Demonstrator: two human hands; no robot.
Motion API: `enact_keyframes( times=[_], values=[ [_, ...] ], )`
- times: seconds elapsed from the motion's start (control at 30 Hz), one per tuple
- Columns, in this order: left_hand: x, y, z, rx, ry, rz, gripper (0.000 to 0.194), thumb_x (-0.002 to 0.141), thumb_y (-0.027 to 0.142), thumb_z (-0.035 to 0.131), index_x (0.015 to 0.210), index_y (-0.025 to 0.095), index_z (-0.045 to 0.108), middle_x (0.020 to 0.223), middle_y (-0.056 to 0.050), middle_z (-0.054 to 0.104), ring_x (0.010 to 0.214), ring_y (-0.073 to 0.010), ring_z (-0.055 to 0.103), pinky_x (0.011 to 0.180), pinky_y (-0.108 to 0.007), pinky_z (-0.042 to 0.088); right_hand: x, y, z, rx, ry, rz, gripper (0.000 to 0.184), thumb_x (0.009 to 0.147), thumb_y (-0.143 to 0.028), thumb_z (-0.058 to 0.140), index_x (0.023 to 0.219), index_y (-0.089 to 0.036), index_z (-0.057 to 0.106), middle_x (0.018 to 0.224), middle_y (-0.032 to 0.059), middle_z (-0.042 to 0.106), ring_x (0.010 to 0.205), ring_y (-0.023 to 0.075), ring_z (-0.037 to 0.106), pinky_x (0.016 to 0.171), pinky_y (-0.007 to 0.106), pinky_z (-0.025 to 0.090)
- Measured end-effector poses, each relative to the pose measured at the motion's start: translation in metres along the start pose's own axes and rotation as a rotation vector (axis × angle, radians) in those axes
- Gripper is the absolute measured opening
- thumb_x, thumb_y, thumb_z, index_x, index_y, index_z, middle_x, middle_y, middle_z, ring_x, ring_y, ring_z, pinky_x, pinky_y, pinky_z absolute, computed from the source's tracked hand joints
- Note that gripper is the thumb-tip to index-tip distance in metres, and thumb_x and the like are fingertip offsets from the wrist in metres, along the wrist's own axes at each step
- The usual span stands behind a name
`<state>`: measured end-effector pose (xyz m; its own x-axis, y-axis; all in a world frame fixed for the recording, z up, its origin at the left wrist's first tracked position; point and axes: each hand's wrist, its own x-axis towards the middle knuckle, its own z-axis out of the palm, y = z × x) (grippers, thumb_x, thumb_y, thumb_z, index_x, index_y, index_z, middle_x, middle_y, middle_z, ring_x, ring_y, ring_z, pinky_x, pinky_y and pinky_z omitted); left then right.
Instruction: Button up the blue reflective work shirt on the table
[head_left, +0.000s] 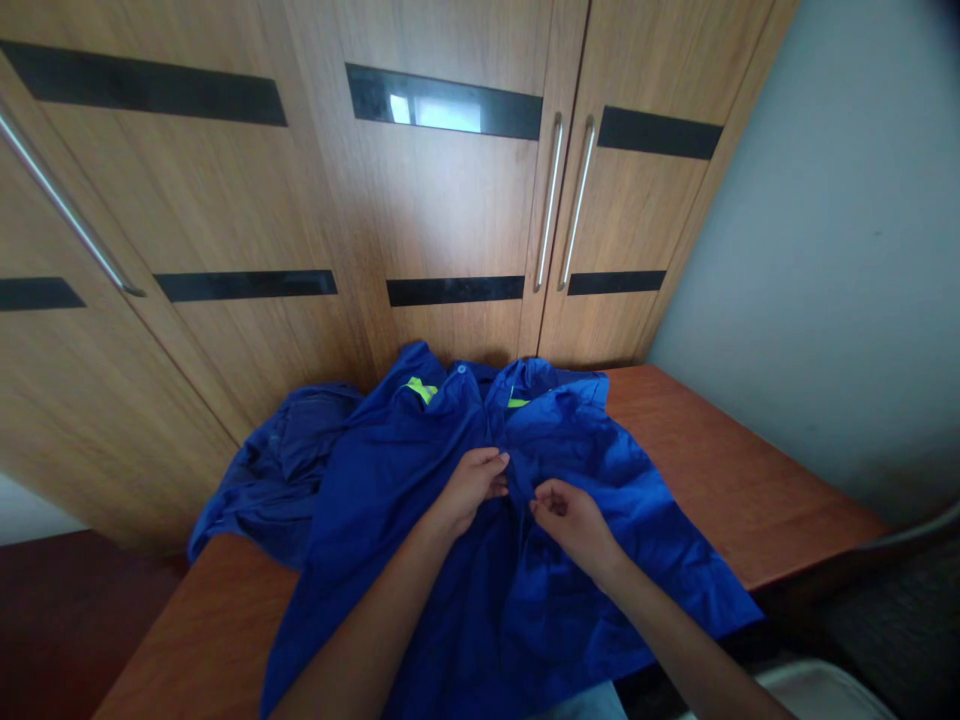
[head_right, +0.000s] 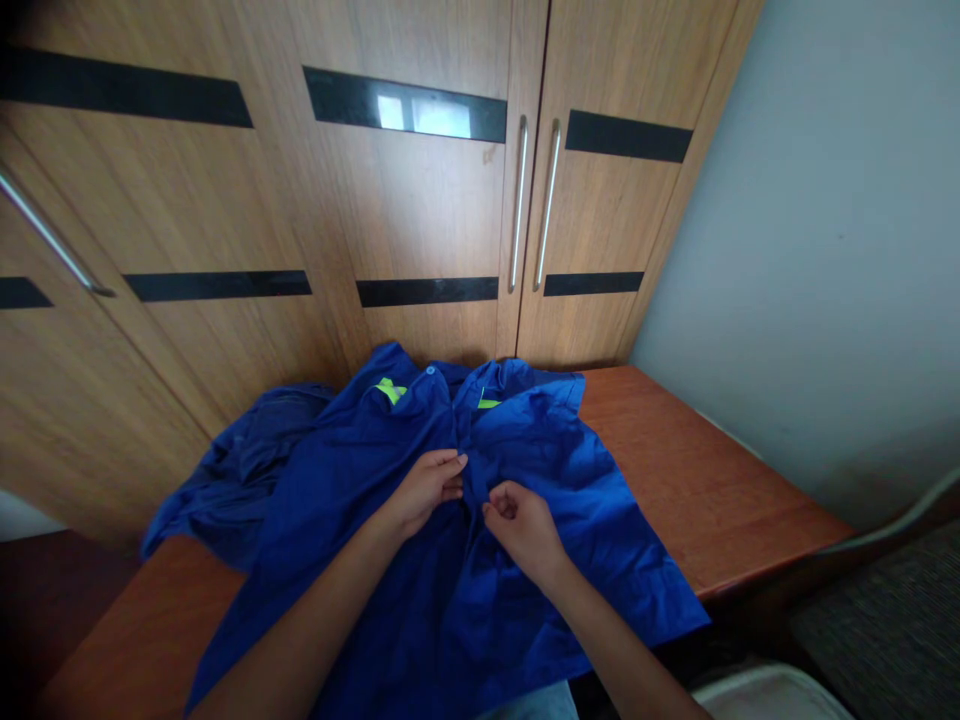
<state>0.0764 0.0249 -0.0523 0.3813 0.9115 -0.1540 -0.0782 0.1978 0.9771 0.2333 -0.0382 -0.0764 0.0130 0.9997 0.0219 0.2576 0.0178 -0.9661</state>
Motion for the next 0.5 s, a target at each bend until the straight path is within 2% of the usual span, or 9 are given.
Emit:
enact_keyframes(
  times=[0.1,0.2,0.27,0.37,0.43,0.5],
  values=[
    [0.007,-0.004,0.003,0.032,0.035,0.031,0.033,0.070,0.046,0.066,0.065,0.016,0.053,0.059,0.003,0.054,0.053,-0.0080,0.052,0.057,-0.020,0.043,0.003,0.011,-0.002,-0.201,0.077,-0.108,0.003,0.073,-0.023,0.054,0.074,-0.021,0.052,0.062,-0.0029,0.054,0.057,0.0135,0.053,0.055,0.025,0.039],
    [0.005,-0.008,0.006,0.089,0.065,0.058,0.028,0.071,0.042,0.065,0.068,0.017,0.053,0.059,0.005,0.052,0.055,-0.0094,0.052,0.055,-0.021,0.043,0.004,0.019,-0.003,-0.360,0.118,-0.201,0.012,0.072,-0.014,0.051,0.081,-0.021,0.051,0.069,-0.0011,0.057,0.062,0.0155,0.055,0.060,0.026,0.041],
    [-0.001,-0.009,0.007,0.224,0.076,0.087,0.024,0.072,0.040,0.064,0.072,0.017,0.054,0.060,0.005,0.054,0.057,-0.0115,0.054,0.054,-0.022,0.043,0.003,0.020,-0.003,-0.440,0.140,-0.303,0.017,0.069,-0.008,0.050,0.081,-0.020,0.052,0.075,0.0011,0.057,0.071,0.0172,0.056,0.067,0.028,0.043],
    [-0.010,-0.012,0.005,0.560,0.079,0.153,0.018,0.072,0.035,0.063,0.071,0.018,0.056,0.063,0.002,0.058,0.060,-0.0142,0.056,0.054,-0.023,0.040,0.000,0.017,-0.002,-0.485,0.074,-0.429,0.022,0.066,-0.001,0.047,0.074,-0.020,0.056,0.079,0.0023,0.058,0.081,0.0181,0.056,0.074,0.029,0.042],
    [-0.014,-0.014,0.002,0.678,0.077,0.179,0.011,0.071,0.027,0.061,0.067,0.018,0.057,0.061,0.001,0.059,0.059,-0.0144,0.055,0.054,-0.023,0.038,-0.001,0.013,0.000,-0.437,0.025,-0.413,0.023,0.068,-0.001,0.048,0.077,-0.020,0.059,0.077,0.0013,0.059,0.076,0.0161,0.056,0.070,0.026,0.043],
    [-0.015,-0.016,-0.001,0.647,0.071,0.173,0.007,0.071,0.022,0.057,0.065,0.018,0.056,0.057,0.002,0.058,0.056,-0.0138,0.055,0.053,-0.023,0.038,-0.003,0.010,0.002,-0.377,0.007,-0.344,0.021,0.072,-0.006,0.053,0.086,-0.020,0.060,0.077,0.0001,0.062,0.069,0.0143,0.056,0.064,0.024,0.043]
  ],
)
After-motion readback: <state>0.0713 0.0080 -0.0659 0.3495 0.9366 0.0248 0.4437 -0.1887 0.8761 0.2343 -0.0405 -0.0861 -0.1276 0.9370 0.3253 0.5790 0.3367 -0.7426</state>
